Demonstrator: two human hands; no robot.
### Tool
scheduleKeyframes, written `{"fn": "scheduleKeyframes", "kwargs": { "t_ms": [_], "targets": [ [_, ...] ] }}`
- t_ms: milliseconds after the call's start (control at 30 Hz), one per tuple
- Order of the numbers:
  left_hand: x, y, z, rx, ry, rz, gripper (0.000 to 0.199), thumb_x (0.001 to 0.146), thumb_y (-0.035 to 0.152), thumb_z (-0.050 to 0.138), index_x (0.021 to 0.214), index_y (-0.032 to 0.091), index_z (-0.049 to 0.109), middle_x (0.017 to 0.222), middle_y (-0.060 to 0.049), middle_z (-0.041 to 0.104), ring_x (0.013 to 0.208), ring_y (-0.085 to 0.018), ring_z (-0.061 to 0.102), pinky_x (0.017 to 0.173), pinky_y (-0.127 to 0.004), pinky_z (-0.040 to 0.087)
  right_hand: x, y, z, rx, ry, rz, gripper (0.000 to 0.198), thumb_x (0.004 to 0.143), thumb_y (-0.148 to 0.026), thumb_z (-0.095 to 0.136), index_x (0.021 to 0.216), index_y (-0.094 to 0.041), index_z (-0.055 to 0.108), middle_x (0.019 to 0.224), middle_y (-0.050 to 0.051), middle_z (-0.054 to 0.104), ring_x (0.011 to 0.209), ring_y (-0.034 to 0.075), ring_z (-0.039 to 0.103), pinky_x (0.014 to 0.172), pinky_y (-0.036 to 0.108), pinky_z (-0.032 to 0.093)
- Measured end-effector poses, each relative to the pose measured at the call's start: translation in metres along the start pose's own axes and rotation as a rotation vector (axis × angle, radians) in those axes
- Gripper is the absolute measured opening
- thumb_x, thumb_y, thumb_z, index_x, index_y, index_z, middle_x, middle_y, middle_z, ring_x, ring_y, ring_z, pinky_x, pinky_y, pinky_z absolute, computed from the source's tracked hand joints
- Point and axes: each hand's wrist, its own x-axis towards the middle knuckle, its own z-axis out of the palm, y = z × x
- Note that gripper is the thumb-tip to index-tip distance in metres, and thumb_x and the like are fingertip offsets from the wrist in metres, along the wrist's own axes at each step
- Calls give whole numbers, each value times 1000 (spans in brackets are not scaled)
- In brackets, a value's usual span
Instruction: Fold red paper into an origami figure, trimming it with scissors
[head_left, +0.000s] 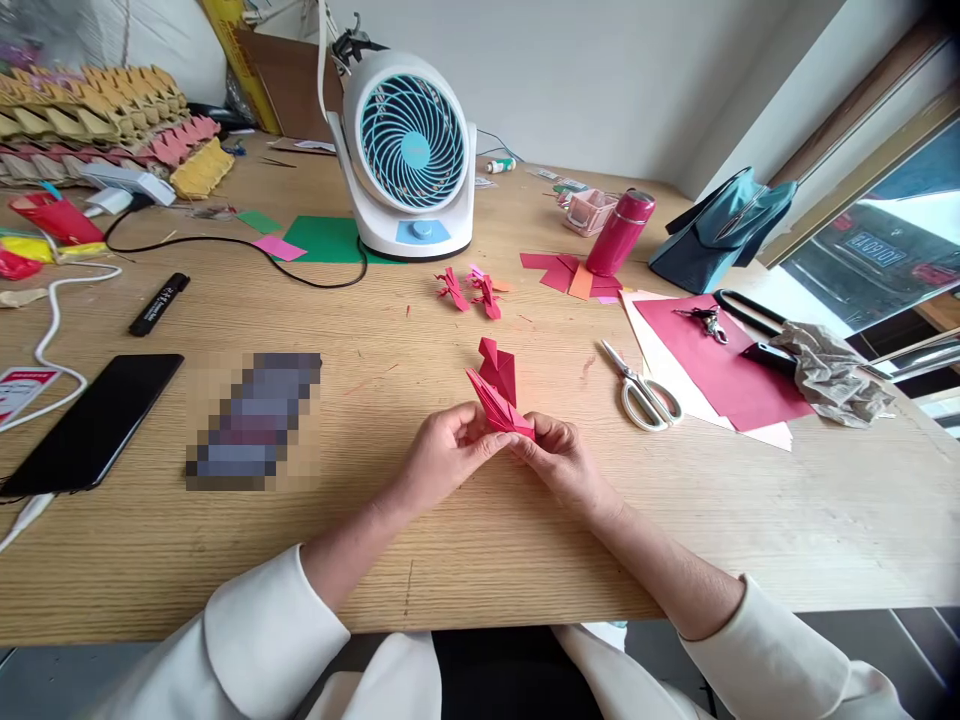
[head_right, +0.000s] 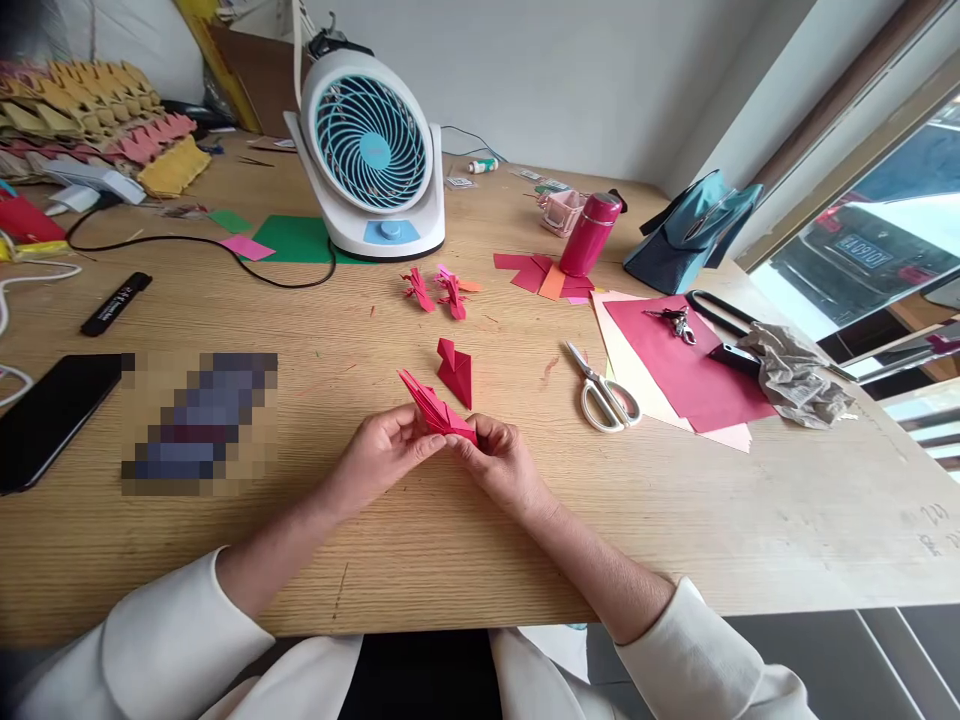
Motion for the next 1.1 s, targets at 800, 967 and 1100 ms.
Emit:
{"fn": "scheduleKeyframes", "kwargs": {
  "t_ms": [800, 967, 1100],
  "targets": [
    [-1, 8, 3, 106, 107, 33, 23, 88, 33, 61, 73, 17, 56, 66, 3, 51, 62, -10, 46, 60, -23, 39, -4, 2, 3, -117, -72, -43, 48, 85, -60, 63, 65, -18, 53, 60, -3, 43, 57, 11, 36, 54, 26, 28],
    [0, 5, 1, 248, 101, 67, 25, 89, 29, 55, 67, 18, 49, 62, 5, 42, 58, -10, 36, 57, -24, 32, -8, -2, 5, -147, -133, -32, 46, 84, -58, 65, 67, -18, 49, 62, -4, 40, 58, 10, 34, 55, 26, 27],
    [1, 3, -1, 275, 70, 75, 26, 89, 30, 55, 68, 19, 45, 64, 5, 39, 60, -10, 35, 58, -24, 32, -8, -5, 3, -42, -106, -18, 41, 89, -57, 60, 78, -17, 58, 70, -1, 49, 66, 12, 42, 62, 26, 35]
  ]
}}
